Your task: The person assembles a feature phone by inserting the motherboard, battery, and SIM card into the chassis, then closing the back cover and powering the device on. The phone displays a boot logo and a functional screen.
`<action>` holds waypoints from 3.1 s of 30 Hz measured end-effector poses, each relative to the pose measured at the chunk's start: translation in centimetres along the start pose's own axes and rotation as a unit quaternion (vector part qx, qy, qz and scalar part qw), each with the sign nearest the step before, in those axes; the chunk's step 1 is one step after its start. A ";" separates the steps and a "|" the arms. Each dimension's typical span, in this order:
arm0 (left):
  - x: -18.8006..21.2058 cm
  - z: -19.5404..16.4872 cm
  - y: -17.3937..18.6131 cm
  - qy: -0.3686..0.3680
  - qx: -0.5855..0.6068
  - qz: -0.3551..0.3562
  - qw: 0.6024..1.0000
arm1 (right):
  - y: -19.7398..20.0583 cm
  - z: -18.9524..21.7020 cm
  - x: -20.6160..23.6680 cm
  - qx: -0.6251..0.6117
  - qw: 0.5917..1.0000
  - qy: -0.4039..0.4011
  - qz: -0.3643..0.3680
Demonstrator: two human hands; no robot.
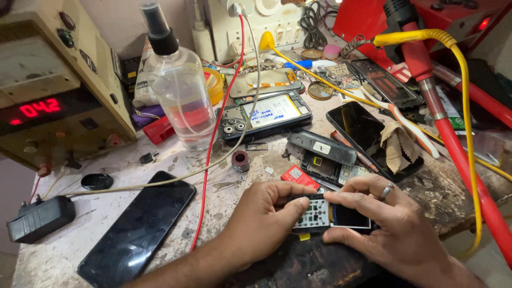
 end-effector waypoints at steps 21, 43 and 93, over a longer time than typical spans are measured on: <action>-0.2 0.0 0.1 0.041 0.059 0.009 0.997 | 0.0 1.0 -0.5 0.041 0.999 -0.004 -0.029; -0.1 -0.3 0.3 0.034 0.076 0.046 0.995 | 0.0 0.3 0.2 0.053 0.998 0.018 -0.021; 1.5 -1.3 -1.3 0.009 0.023 0.025 0.999 | 0.9 1.9 1.2 -0.031 0.957 -0.225 -0.182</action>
Point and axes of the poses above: each hand's wrist, its own x-axis away from the middle knuckle, its own y-axis out of the back of the hand, z = x × y, the point moved 2 cm from there along -x, towards the middle knuckle, and after that the axes turned 2 degrees about -z, right-handed, at the moved point
